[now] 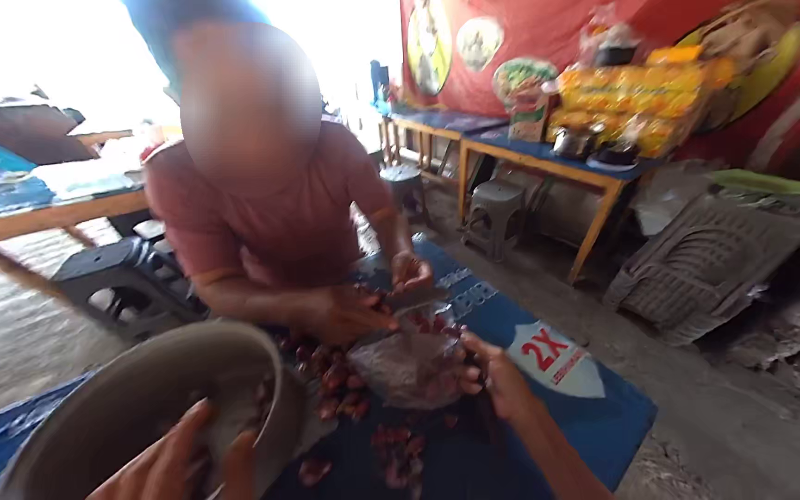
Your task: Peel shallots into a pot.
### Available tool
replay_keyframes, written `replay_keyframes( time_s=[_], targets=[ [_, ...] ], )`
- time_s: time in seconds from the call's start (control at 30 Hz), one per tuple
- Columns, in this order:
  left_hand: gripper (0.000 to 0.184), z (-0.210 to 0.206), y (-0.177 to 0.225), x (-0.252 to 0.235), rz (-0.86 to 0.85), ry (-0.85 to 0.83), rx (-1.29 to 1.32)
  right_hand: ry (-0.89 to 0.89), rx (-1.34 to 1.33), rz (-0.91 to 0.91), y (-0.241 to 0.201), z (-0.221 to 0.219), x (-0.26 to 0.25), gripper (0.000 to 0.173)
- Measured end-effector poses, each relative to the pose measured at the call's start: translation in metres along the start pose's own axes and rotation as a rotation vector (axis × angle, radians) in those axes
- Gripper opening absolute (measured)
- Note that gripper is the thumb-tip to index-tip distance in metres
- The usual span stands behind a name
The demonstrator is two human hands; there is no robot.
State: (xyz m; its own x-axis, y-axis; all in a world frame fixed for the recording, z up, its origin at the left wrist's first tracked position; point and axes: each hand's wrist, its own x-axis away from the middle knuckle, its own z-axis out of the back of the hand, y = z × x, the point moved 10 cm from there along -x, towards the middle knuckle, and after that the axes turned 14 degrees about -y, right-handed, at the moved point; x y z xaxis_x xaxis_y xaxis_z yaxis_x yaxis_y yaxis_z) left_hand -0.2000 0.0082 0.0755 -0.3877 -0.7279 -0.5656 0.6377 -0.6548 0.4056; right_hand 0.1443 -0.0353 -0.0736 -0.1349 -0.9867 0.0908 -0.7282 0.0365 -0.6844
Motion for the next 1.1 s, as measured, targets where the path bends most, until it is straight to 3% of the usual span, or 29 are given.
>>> replay_keyframes(
  time_s=[0.13, 0.3, 0.4, 0.57, 0.7, 0.97, 1.1],
  targets=[
    [0.019, -0.023, 0.059, 0.016, -0.211, 0.02, 0.126, 0.003, 0.103, 0.037, -0.008, 0.001, 0.001, 0.038],
    [0.026, -0.096, 0.048, 0.036, -0.1, -0.235, 0.143, 0.052, 0.109, 0.086, -0.017, 0.004, 0.003, 0.035],
    [0.03, -0.116, 0.039, 0.044, -0.038, -0.27, 0.07, 0.063, 0.094, 0.105, -0.019, 0.003, 0.004, 0.035],
    [0.039, -0.136, 0.035, 0.033, -0.055, -0.281, -0.063, 0.116, 0.104, 0.107, -0.019, 0.005, 0.006, 0.034],
    [0.031, -0.156, 0.026, 0.02, -0.111, -0.3, -0.113, 0.106, 0.08, 0.139, -0.022, 0.004, 0.007, 0.034],
    [0.023, -0.148, 0.028, 0.017, -0.158, -0.227, -0.022, 0.148, 0.092, 0.14, -0.023, 0.007, 0.008, 0.033],
    [0.027, -0.156, 0.058, 0.025, -0.253, -0.404, 0.085, 0.157, 0.086, 0.136, -0.022, 0.007, 0.008, 0.032]
  ],
)
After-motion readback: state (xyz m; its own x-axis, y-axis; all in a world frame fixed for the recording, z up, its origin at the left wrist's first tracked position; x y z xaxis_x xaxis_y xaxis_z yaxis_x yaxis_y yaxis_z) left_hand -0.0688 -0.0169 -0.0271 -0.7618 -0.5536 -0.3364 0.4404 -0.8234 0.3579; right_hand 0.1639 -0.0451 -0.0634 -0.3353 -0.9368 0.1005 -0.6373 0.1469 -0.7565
